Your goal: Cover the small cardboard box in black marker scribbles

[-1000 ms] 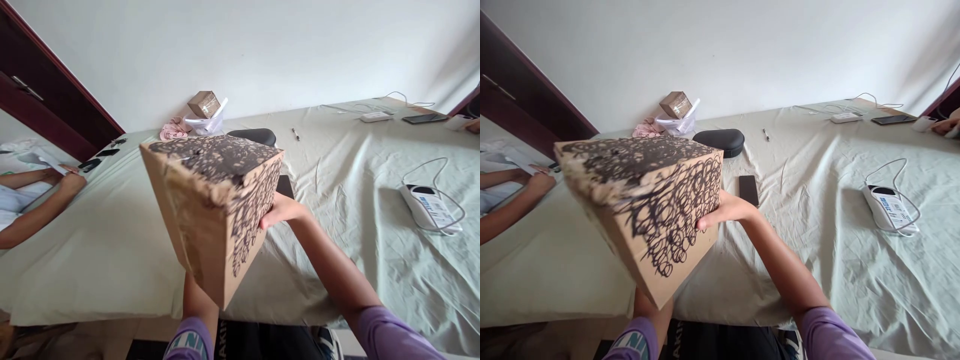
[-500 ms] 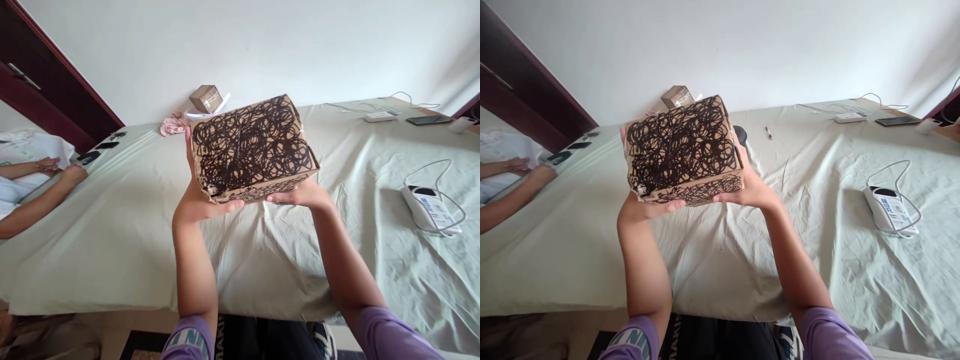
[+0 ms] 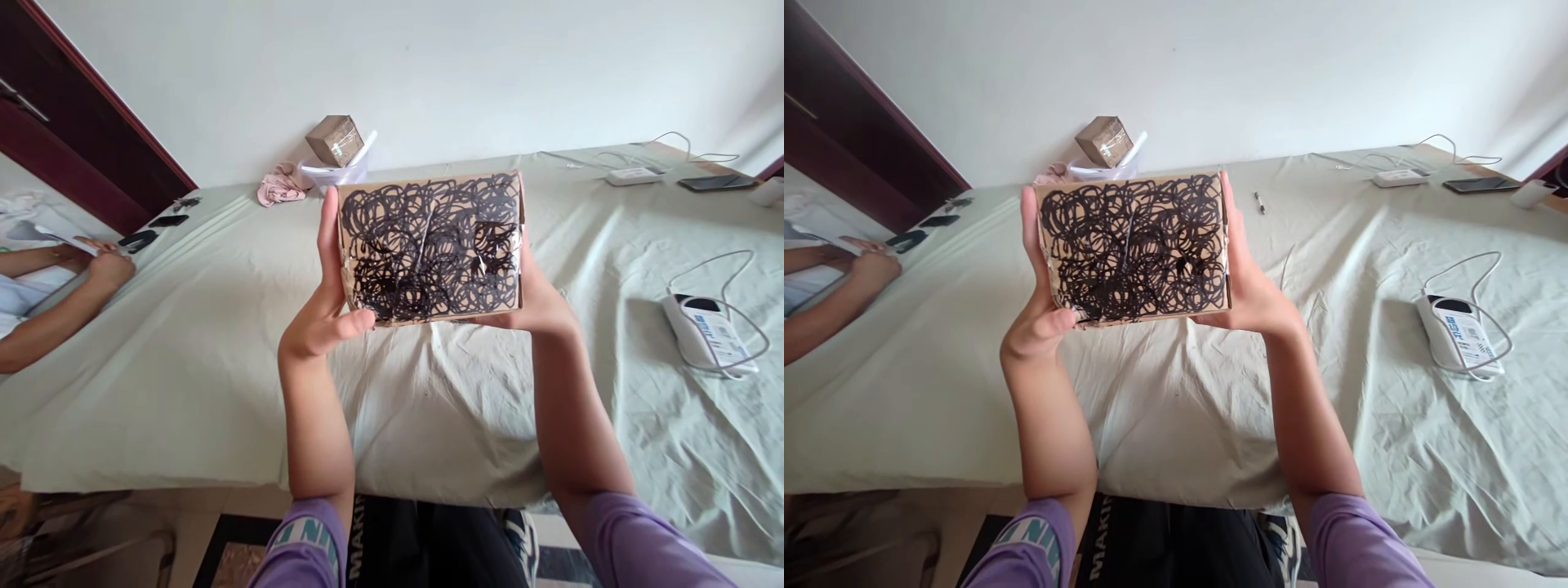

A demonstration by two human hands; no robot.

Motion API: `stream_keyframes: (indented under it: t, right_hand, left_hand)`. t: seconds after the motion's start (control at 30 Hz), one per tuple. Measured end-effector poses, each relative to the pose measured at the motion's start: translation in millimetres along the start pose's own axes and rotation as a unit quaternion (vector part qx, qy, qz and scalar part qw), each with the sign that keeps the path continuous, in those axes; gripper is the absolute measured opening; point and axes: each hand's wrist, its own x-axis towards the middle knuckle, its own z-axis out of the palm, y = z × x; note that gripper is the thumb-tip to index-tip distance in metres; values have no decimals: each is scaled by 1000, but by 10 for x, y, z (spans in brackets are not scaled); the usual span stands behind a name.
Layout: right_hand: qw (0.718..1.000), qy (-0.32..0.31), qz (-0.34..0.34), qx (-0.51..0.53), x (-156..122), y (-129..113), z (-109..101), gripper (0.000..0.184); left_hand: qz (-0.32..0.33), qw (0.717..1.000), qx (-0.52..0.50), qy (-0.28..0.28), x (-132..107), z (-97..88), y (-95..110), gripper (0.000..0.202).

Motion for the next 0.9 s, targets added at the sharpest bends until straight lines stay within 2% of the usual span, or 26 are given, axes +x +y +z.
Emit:
stream_keyframes:
  t: [0.07, 0.17, 0.3, 0.37, 0.47, 0.5, 0.6, 0.67, 0.73, 0.8, 0.87, 0.9]
  right_hand:
    - [999, 27, -8, -39, 13, -20, 23, 158]
    - [997, 53, -6, -64, 16, -75, 40, 161]
    - [997, 51, 5, -49, 16, -132, 18, 159]
    - [998, 45, 7, -48, 37, -88, 39, 159]
    - [999, 51, -14, -8, 91, 130, 166, 155]
    - [998, 58, -24, 18, 109, 234, 230, 151]
    - [990, 86, -27, 106, 140, 560, 444, 138]
    - [983, 97, -17, 155, 136, 737, 578, 122]
    - [977, 111, 11, 182, 122, 863, 702, 99]
    - [973, 150, 81, 156, 119, 950, 836, 79]
    - [963, 172, 204, 42, 150, 1018, 997, 64]
    - [949, 152, 272, -38, 180, 1051, 1087, 55]
  left_hand:
    - [-12, 998, 31, 53, 23, 54, 31, 96]
    - [-27, 990, 108, 90, 62, 116, 60, 100]
    - [-7, 997, 76, 20, 90, 92, 78, 113]
    - [-2, 997, 80, 18, 91, 53, 90, 118]
    - [-46, 991, 106, 72, 48, -27, 77, 118]
    - [-68, 990, 97, 71, 18, -63, 56, 118]
    - [-142, 988, 59, 2, -113, -193, -50, 129]
    - [-197, 978, 63, -11, -200, -282, -118, 139]
    - [-240, 967, 82, 33, -263, -359, -154, 144]
    - [-260, 957, 96, 91, -302, -424, -157, 145]
    - [-273, 946, 111, 137, -327, -479, -142, 146]
    - [-281, 939, 123, 156, -338, -503, -134, 146]
